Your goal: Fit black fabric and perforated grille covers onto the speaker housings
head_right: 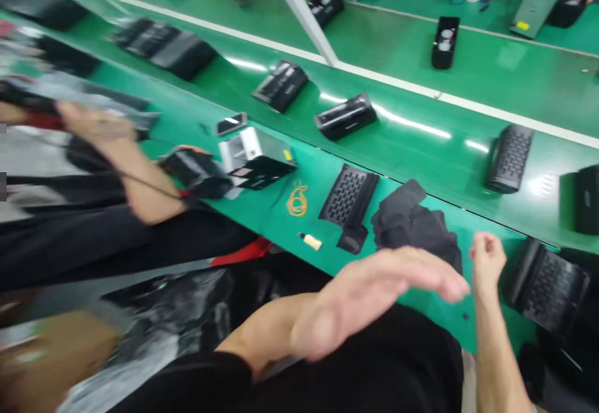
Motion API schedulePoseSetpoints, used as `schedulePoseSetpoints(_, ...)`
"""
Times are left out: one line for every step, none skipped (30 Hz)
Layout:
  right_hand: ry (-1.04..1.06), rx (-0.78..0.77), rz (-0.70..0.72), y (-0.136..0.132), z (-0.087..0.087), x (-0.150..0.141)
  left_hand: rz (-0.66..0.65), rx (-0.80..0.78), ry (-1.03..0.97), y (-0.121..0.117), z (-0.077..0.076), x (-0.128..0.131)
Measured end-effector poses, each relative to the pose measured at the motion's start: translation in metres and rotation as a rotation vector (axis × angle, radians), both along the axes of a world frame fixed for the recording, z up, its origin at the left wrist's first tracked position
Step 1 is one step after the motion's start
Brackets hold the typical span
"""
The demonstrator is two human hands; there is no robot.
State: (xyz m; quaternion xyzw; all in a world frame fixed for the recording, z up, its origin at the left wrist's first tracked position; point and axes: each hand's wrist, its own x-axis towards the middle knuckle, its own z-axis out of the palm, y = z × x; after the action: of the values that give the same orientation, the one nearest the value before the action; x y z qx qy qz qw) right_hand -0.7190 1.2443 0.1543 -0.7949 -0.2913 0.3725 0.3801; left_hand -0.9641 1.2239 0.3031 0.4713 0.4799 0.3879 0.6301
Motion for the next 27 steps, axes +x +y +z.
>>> schedulePoseSetpoints(-0.060, -0.003, -0.041, -0.025, 0.003, -0.002, -0.035, 0.002, -0.103, 0.003, 0.000, -0.001)
schedulePoseSetpoints(-0.133, -0.009, -0.099, -0.047, 0.006, 0.001, -0.057, -0.058, -0.241, 0.006, -0.003, -0.002)
schedulePoseSetpoints(-0.212, -0.018, -0.162, -0.066, 0.010, 0.007, -0.038, -0.099, -0.321, 0.009, -0.010, -0.002)
schedulePoseSetpoints(-0.286, -0.033, -0.219, -0.081, 0.013, 0.017, -0.001, -0.156, -0.372, 0.010, -0.019, -0.002)
schedulePoseSetpoints(-0.348, -0.056, -0.259, -0.092, 0.016, 0.030, 0.046, -0.220, -0.392, 0.011, -0.029, -0.001)
schedulePoseSetpoints(-0.393, -0.088, -0.280, -0.099, 0.019, 0.044, 0.087, -0.280, -0.386, 0.010, -0.039, 0.000)
schedulePoseSetpoints(-0.421, -0.124, -0.282, -0.103, 0.020, 0.057, 0.102, -0.336, -0.376, 0.008, -0.049, 0.001)
schedulePoseSetpoints(-0.436, -0.158, -0.273, -0.105, 0.019, 0.070, 0.101, -0.385, -0.370, 0.005, -0.058, 0.002)
schedulePoseSetpoints(-0.448, -0.184, -0.262, -0.105, 0.019, 0.080, 0.092, -0.424, -0.371, 0.003, -0.065, 0.003)
schedulePoseSetpoints(-0.463, -0.199, -0.260, -0.105, 0.019, 0.088, 0.082, -0.454, -0.377, 0.000, -0.070, 0.004)
schedulePoseSetpoints(-0.484, -0.201, -0.266, -0.105, 0.019, 0.094, 0.079, -0.471, -0.382, -0.002, -0.074, 0.003)
schedulePoseSetpoints(-0.508, -0.190, -0.280, -0.106, 0.021, 0.096, 0.084, -0.477, -0.386, -0.003, -0.078, 0.002)
schedulePoseSetpoints(-0.534, -0.169, -0.293, -0.108, 0.025, 0.096, 0.099, -0.474, -0.388, -0.004, -0.080, 0.001)
schedulePoseSetpoints(-0.554, -0.143, -0.303, -0.110, 0.029, 0.094, 0.119, -0.467, -0.394, -0.005, -0.083, -0.001)
schedulePoseSetpoints(-0.561, -0.118, -0.303, -0.111, 0.035, 0.089, 0.136, -0.465, -0.405, -0.004, -0.086, -0.004)
schedulePoseSetpoints(-0.563, -0.093, -0.277, -0.112, 0.040, 0.082, 0.150, -0.475, -0.422, -0.003, -0.090, -0.006)
schedulePoseSetpoints(-0.566, -0.064, -0.219, -0.111, 0.045, 0.073, 0.156, -0.500, -0.447, 0.000, -0.094, -0.009)
schedulePoseSetpoints(-0.569, -0.027, -0.126, -0.108, 0.048, 0.062, 0.147, -0.538, -0.477, 0.003, -0.099, -0.012)
schedulePoseSetpoints(-0.569, 0.022, -0.007, -0.103, 0.049, 0.049, 0.125, -0.583, -0.511, 0.007, -0.105, -0.015)
schedulePoseSetpoints(-0.557, 0.075, 0.133, -0.097, 0.048, 0.035, 0.094, -0.626, -0.543, 0.012, -0.110, -0.017)
schedulePoseSetpoints(-0.531, 0.124, 0.276, -0.091, 0.044, 0.020, 0.055, -0.657, -0.567, 0.017, -0.117, -0.020)
schedulePoseSetpoints(-0.489, 0.159, 0.402, -0.085, 0.038, 0.005, 0.019, -0.667, -0.577, 0.022, -0.123, -0.022)
schedulePoseSetpoints(-0.437, 0.175, 0.496, -0.080, 0.030, -0.009, -0.007, -0.659, -0.569, 0.026, -0.129, -0.024)
schedulePoseSetpoints(-0.391, 0.173, 0.555, -0.077, 0.022, -0.020, -0.009, -0.638, -0.542, 0.030, -0.134, -0.025)
schedulePoseSetpoints(-0.365, 0.161, 0.572, -0.075, 0.012, -0.028, 0.016, -0.609, -0.497, 0.032, -0.140, -0.026)
schedulePoseSetpoints(-0.361, 0.141, 0.553, -0.076, 0.003, -0.034, 0.062, -0.579, -0.443, 0.032, -0.145, -0.026)
schedulePoseSetpoints(-0.371, 0.114, 0.512, -0.080, -0.006, -0.037, 0.121, -0.555, -0.388, 0.031, -0.150, -0.026)
